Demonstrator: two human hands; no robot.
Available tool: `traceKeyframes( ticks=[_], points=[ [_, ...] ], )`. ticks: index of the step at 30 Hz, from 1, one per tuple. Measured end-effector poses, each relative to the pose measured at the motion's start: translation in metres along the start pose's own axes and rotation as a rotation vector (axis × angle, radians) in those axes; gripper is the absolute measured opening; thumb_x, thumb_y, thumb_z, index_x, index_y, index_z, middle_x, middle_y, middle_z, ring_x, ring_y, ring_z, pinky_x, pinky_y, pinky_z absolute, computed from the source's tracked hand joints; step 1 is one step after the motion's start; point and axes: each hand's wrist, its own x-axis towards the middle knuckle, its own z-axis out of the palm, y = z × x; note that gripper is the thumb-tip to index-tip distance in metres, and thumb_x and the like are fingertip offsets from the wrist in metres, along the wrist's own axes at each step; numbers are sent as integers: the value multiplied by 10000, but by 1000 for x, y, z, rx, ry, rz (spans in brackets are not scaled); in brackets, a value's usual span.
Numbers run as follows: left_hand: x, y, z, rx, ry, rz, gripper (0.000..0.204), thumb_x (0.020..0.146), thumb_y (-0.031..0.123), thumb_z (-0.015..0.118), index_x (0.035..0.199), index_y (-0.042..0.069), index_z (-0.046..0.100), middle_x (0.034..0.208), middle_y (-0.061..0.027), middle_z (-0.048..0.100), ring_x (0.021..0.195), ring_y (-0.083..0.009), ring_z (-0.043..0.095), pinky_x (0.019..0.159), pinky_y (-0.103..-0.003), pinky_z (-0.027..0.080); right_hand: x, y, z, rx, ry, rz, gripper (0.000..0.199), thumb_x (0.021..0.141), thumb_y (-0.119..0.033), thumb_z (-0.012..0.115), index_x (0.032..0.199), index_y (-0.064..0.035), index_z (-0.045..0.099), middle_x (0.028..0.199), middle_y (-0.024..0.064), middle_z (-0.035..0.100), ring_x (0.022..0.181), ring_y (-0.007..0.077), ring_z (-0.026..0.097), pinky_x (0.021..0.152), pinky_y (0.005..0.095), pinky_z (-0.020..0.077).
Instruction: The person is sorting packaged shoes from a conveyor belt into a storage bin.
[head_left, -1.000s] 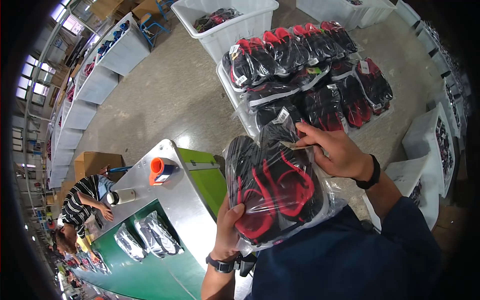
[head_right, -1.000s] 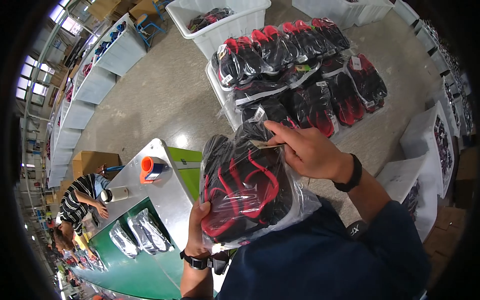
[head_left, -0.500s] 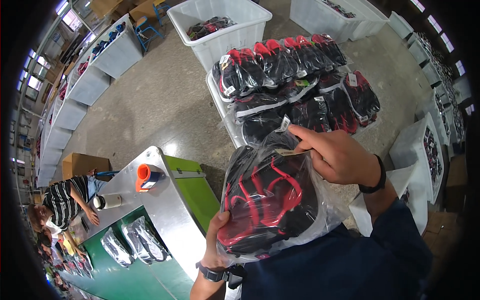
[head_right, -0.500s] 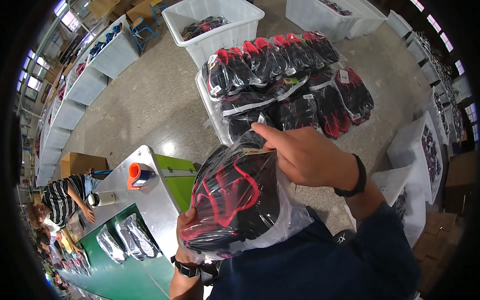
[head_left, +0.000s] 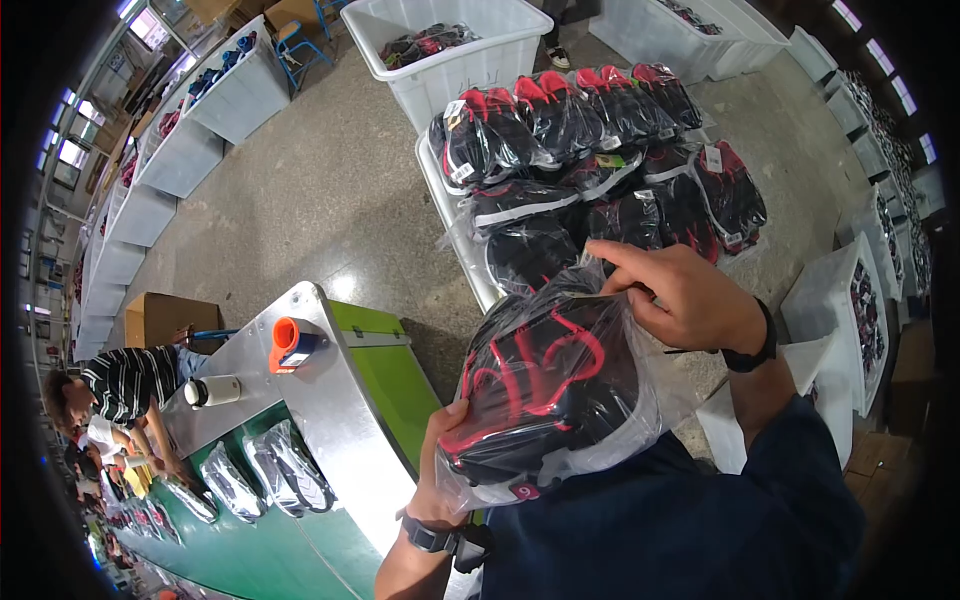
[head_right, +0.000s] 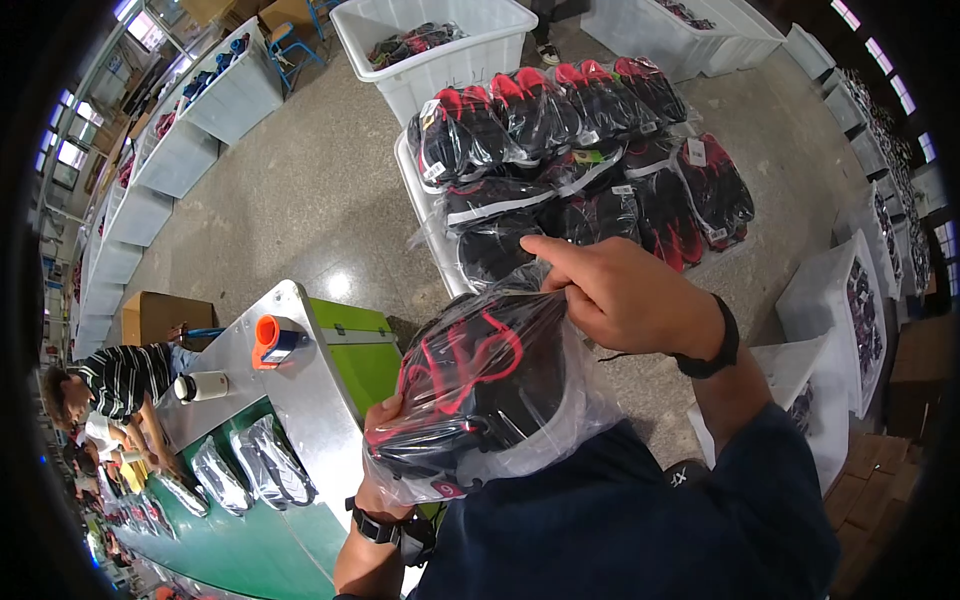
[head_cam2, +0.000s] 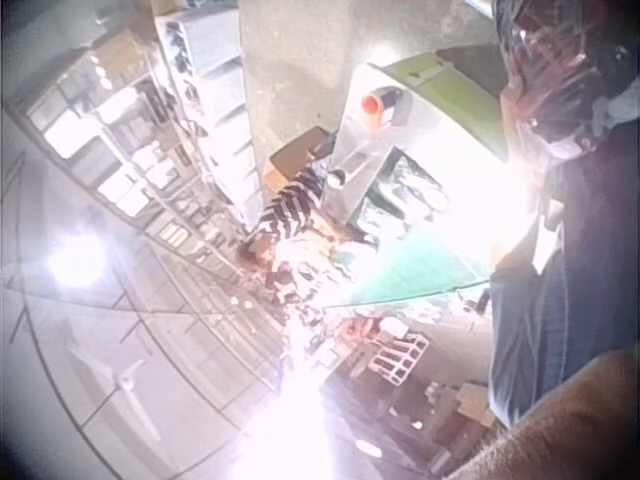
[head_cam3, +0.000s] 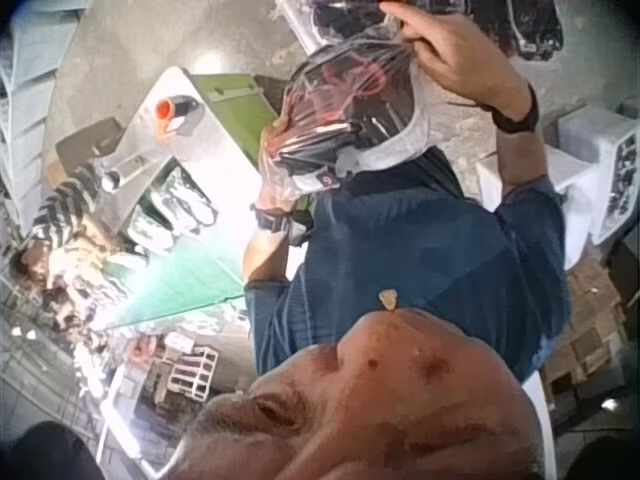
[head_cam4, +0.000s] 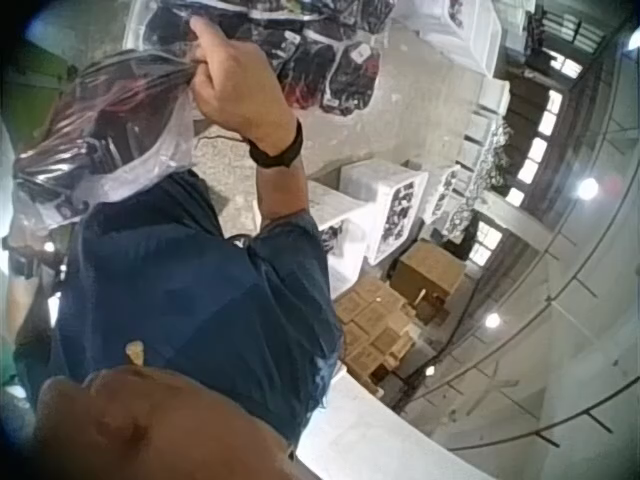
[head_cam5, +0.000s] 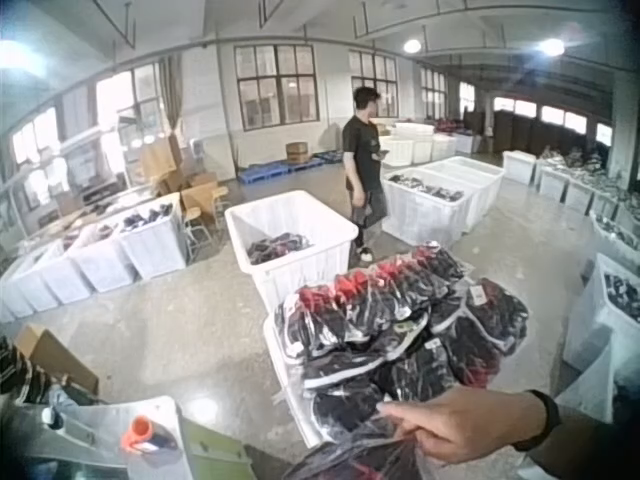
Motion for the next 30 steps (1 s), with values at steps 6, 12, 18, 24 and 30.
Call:
traceKeyframes(
  ticks=[6, 12, 18, 24, 30],
  points=[
    [7, -1, 5, 67, 22, -14, 565, 1001, 308, 482, 1448, -34, 446, 1337, -227, 613, 1201, -314, 633, 1057, -426, 498, -10, 10, -1, 61, 67, 35, 587, 816, 26, 550, 1399, 33, 480, 974, 207, 720, 854, 376, 707, 763, 413, 555],
    [14, 28, -5, 803, -87, 345, 867, 823, 258, 743, 1534, -20, 334, 1399, -138, 551, 1252, -255, 582, 1100, -383, 438, -16, 83, 39, 219, 343, -32, 694, 891, -310, 749, 1445, -1, 468, 1370, 215, 568, 1283, 323, 556, 1089, 388, 431],
    [50, 66, -3, 1382, -131, 127, 991, 708, 153, 831, 1543, -36, 331, 1406, -109, 550, 1307, -213, 520, 1114, -343, 383, -25, 143, 90, 668, 63, 88, 816, 870, -397, 797, 1479, 23, 454, 1443, 152, 547, 1326, 212, 512, 1092, 350, 421],
    [97, 44, -20, 1341, -70, 131, 772, 891, 152, 706, 1552, -23, 347, 1476, -150, 510, 1354, -214, 483, 1152, -349, 329, -94, 177, 122, 1189, -23, 274, 620, 890, -224, 777, 1410, 22, 547, 1329, 111, 644, 1182, 177, 615, 1048, 312, 458],
    [108, 23, -52, 1230, 228, 423, 545, 1019, 187, 583, 1491, -39, 429, 1392, -168, 588, 1266, -230, 554, 1037, -347, 436, -169, 210, 115, 1332, 510, 373, 510, 927, -107, 715, 1401, -6, 556, 1279, 80, 656, 1142, 166, 627, 1035, 321, 479]
  ],
)
